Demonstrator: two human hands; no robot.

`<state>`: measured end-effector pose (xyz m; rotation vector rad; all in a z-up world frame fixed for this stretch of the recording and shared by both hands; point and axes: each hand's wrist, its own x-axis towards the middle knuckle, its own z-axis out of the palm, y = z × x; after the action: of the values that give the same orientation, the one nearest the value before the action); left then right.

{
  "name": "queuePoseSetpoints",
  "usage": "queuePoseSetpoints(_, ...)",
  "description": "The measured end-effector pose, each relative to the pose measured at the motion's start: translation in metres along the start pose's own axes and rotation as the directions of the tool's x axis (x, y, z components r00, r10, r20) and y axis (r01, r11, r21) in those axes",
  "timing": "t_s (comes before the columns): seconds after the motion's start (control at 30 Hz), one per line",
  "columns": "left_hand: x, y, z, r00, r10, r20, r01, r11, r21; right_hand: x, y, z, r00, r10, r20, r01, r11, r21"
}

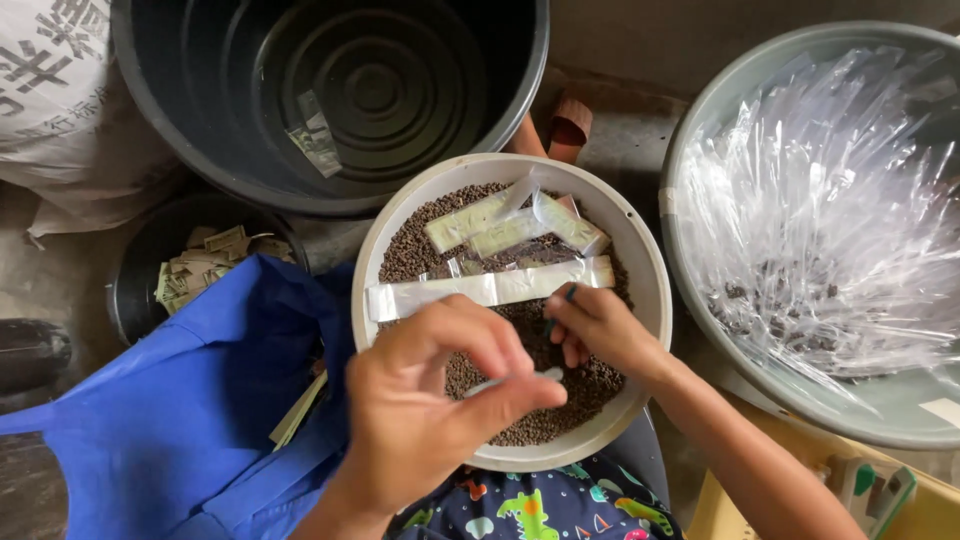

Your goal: Sorting and retrieving small sealed packets from a large bowl of pellets, occasionally using a small tool to assist in moving items.

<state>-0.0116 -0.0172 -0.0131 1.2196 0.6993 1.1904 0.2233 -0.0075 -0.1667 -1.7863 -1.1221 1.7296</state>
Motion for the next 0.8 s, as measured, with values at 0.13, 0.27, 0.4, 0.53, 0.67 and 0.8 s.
queuePoseSetpoints(0.13, -0.018, -0.056, 0.006, 0.981, -0.195, -0.002, 0.195, 0.981, 0.021, -0.027, -0.023, -0.017, 0.994, -0.109, -0.014, 0.106, 0.916, 0.388)
queuePoseSetpoints(0.27, -0.019, -0.073, 0.023, 0.985, -0.175, -0.010, 0.171, 0.949, 0.263, -0.065, -0.051, -0.028, 0.939, -0.321, -0.122, 0.343, 0.877, 0.336)
queuePoseSetpoints(0.4, -0.010, -0.080, 0.032, 0.985, -0.173, -0.029, 0.174, 0.942, 0.286, -0.090, -0.078, -0.035, 0.678, -0.734, 0.041, 0.734, 0.673, -0.091)
queuePoseSetpoints(0.53, 0.013, -0.053, 0.030, 0.999, 0.039, -0.022, -0.027, 0.917, 0.398, -0.082, -0.055, -0.025, 0.642, -0.728, -0.242, 0.761, 0.643, 0.085)
queuePoseSetpoints(0.67, 0.025, 0.001, 0.028, 0.986, 0.158, -0.050, -0.141, 0.958, 0.250, -0.051, -0.034, 0.020, 0.657, -0.746, 0.111, 0.750, 0.631, -0.198)
queuePoseSetpoints(0.8, 0.027, 0.003, 0.025, 0.993, 0.114, 0.041, -0.121, 0.950, 0.288, -0.048, -0.021, 0.019, 0.785, -0.619, 0.022, 0.613, 0.771, -0.173)
